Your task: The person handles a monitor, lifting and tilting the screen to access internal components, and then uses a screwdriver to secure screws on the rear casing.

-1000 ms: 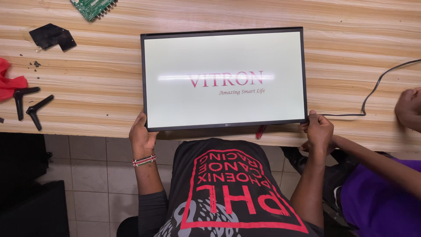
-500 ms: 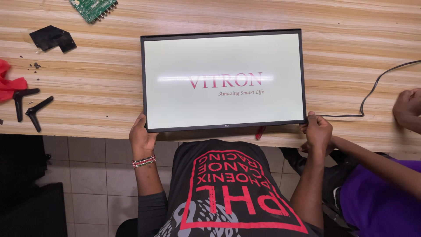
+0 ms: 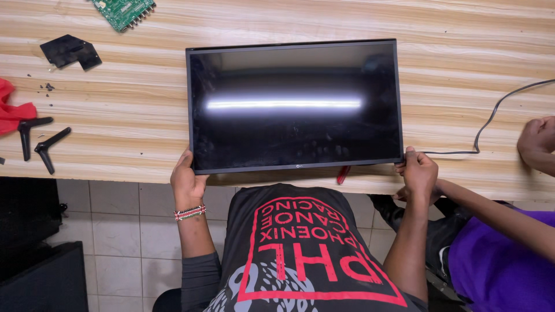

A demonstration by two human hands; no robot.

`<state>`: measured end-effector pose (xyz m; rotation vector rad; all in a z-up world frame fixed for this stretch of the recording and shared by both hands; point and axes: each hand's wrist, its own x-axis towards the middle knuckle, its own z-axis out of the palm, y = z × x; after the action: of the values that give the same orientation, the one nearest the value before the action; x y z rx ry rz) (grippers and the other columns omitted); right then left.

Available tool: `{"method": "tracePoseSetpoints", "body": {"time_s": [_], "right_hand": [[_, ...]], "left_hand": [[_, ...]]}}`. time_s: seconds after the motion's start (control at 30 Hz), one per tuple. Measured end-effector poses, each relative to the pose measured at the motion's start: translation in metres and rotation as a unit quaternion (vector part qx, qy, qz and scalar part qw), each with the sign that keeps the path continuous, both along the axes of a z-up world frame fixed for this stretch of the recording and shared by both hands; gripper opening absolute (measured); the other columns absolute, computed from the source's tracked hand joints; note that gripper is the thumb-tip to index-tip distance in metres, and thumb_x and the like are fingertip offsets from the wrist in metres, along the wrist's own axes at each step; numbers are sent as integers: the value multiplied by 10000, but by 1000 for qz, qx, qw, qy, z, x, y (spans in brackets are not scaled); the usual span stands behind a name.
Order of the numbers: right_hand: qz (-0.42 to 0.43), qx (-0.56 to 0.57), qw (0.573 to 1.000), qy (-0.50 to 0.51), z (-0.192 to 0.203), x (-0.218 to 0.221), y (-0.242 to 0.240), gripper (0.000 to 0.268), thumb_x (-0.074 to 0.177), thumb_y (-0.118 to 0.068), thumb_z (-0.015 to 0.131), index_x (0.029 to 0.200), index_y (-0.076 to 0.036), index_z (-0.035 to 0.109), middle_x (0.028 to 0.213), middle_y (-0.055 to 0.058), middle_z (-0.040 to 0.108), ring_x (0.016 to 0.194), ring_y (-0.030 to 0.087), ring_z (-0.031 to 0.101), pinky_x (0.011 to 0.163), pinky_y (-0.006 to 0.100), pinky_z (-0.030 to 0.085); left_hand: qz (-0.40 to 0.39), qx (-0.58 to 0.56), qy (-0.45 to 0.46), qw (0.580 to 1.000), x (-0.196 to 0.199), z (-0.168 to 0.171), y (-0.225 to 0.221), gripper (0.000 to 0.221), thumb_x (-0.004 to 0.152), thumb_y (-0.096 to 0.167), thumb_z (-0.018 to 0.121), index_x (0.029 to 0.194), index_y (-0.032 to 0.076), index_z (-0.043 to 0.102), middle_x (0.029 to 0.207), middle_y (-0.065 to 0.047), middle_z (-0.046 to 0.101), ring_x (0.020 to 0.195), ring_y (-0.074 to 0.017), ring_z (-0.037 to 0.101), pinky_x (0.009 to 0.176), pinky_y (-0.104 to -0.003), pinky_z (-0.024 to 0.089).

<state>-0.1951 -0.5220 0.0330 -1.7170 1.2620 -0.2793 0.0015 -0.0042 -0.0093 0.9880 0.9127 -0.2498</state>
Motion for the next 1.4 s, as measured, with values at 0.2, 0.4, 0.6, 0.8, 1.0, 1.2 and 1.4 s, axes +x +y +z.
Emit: {"method": "tracePoseSetpoints", "body": {"time_s": [0.2,0.4,0.6,0.8,1.0,1.2,1.4], "right_hand": [[1,-2,1000,8,8,5,4,329,1101,-183,639,803,-44,647,616,131,627,504,145,630,508,221,507],[-7,3,1000,12,7,5,4,332,1105,-200,637,805,-57,651,621,120,634,507,138,633,518,214,509],[6,-7,1000,15,0,1,-1,340,1112,-197,643,808,-45,660,629,139,641,512,160,641,526,236,522],[2,-1,1000,13,2,1,2,320,1103,-195,641,821,-46,668,627,140,639,524,159,641,546,225,514],[13,-28,999,17,-13,-5,-9,271,1133,-258,673,908,-110,706,641,116,630,553,152,611,581,237,496],[51,-78,996,4,-28,-6,-15,257,1157,-213,679,959,-63,744,675,194,627,608,208,642,581,308,547],[0,-42,999,-4,-19,11,-15,467,1186,-318,611,760,-136,552,600,12,496,554,79,418,536,263,353]], "left_hand": [[15,0,6,1000,0,-13,5,281,1046,136,591,1312,73,656,1333,-291,634,1188,-429,666,943,-784,443],[36,-8,13,999,-2,-11,4,265,1042,118,592,1292,64,658,1325,-275,646,1236,-427,639,980,-787,405],[34,-10,11,999,-2,4,-2,279,1047,121,588,1313,58,641,1335,-275,640,1256,-413,630,1008,-770,404],[11,-9,-6,1000,-4,-12,6,316,1062,130,557,1361,58,630,1310,-268,656,1235,-410,645,995,-775,408],[11,-12,-25,1000,-7,-18,9,326,1067,120,546,1380,46,603,1299,-282,660,1217,-424,646,973,-800,404],[13,-12,-18,1000,-9,-61,24,308,1069,136,540,1359,64,617,1227,-253,673,1134,-394,675,958,-794,437],[-17,-2,-31,999,8,62,-24,306,1031,125,578,1272,-9,708,1050,-63,739,866,-183,696,732,-341,588]]}}
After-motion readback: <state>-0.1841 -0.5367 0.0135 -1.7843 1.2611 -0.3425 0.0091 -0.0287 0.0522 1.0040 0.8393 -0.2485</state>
